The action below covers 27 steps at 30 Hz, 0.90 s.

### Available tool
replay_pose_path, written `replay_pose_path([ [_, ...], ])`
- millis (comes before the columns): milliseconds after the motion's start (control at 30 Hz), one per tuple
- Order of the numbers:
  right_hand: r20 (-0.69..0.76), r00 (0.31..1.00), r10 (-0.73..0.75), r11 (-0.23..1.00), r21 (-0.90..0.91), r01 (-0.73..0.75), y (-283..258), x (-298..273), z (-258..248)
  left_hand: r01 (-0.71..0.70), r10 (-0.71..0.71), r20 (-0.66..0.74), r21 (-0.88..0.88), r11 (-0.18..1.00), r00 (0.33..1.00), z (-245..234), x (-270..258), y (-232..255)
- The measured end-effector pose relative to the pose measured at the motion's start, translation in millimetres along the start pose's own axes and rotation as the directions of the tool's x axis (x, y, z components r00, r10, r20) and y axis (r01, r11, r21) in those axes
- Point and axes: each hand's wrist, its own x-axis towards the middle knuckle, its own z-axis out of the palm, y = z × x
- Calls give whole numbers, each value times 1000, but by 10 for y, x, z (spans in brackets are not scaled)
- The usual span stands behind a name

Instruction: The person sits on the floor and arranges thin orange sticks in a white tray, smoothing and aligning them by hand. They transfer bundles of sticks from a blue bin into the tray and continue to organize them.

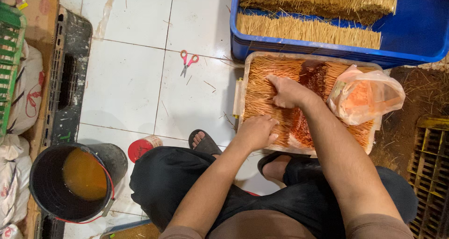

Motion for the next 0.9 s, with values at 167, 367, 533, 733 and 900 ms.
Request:
replay_pose_path([
  [167, -403, 850, -340, 922, -321, 216, 23, -171, 92, 126, -131, 12, -371, 920, 991, -356, 23, -56],
  [367, -392, 919, -34, 990, -139, -23, 55, -224, 46, 195, -416, -390, -493, 848, 822, -423, 143, -344],
  [533, -501, 852, -152, 981, -183, 67, 164, -172, 151, 13, -319, -469, -546, 837, 824, 13, 255, -453],
  [733, -545, 838, -20, 994, -98, -41, -37, -435, 513, -81, -297, -545, -564, 822, 784, 222, 265, -427],
  [900, -634, 689, -350, 936, -259, 237, -100, -475, 1215, -96, -315, -442, -692, 716, 840, 265, 340, -370],
])
